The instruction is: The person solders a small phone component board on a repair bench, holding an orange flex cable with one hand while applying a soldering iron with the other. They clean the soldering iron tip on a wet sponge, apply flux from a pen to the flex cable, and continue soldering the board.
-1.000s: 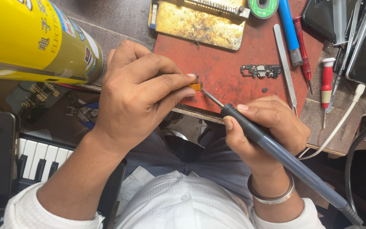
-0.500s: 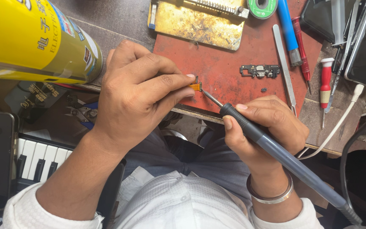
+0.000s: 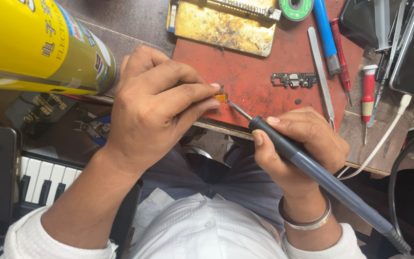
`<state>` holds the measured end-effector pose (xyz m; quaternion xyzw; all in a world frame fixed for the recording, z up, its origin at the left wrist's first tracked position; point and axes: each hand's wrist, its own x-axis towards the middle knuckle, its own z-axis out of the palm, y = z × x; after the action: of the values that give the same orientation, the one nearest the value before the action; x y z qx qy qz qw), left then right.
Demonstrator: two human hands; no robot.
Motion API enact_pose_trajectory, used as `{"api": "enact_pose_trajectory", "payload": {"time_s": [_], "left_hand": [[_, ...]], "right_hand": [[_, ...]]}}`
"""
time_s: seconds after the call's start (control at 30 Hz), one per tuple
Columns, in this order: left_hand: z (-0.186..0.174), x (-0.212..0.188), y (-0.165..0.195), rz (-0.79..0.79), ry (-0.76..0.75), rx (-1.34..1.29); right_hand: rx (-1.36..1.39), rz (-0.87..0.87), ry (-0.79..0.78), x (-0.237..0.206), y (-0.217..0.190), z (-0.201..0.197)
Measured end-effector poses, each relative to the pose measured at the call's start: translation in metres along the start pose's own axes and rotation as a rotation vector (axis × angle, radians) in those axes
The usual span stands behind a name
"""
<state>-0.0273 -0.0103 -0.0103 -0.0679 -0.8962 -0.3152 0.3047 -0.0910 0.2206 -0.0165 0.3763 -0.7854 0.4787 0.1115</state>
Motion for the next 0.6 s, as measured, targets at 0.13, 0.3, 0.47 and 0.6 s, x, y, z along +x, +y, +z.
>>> {"api": "enact_pose_trajectory", "payload": {"time_s": [0.13,0.3,0.47,0.6], "left_hand": [[0.0004,0.0,0.0002,0.0,0.002,0.001],[0.0004,-0.0006,0.0,0.002,0.003,0.001],[0.0006,-0.0007,0.0001,0.0,0.006,0.002],[0.0001,-0.0002,0.0,0.004,0.0,0.004]], "right_hand": [[0.002,0.009,0.0,0.0001,-0.0005,-0.0004],[0.003,0.006,-0.001,-0.0008,0.0001,-0.0005],[-0.009,-0.005,-0.004,0.0,0.0004,0.0],[-0.022,-0.006,-0.005,0.0019,-0.0013,0.0007]]}}
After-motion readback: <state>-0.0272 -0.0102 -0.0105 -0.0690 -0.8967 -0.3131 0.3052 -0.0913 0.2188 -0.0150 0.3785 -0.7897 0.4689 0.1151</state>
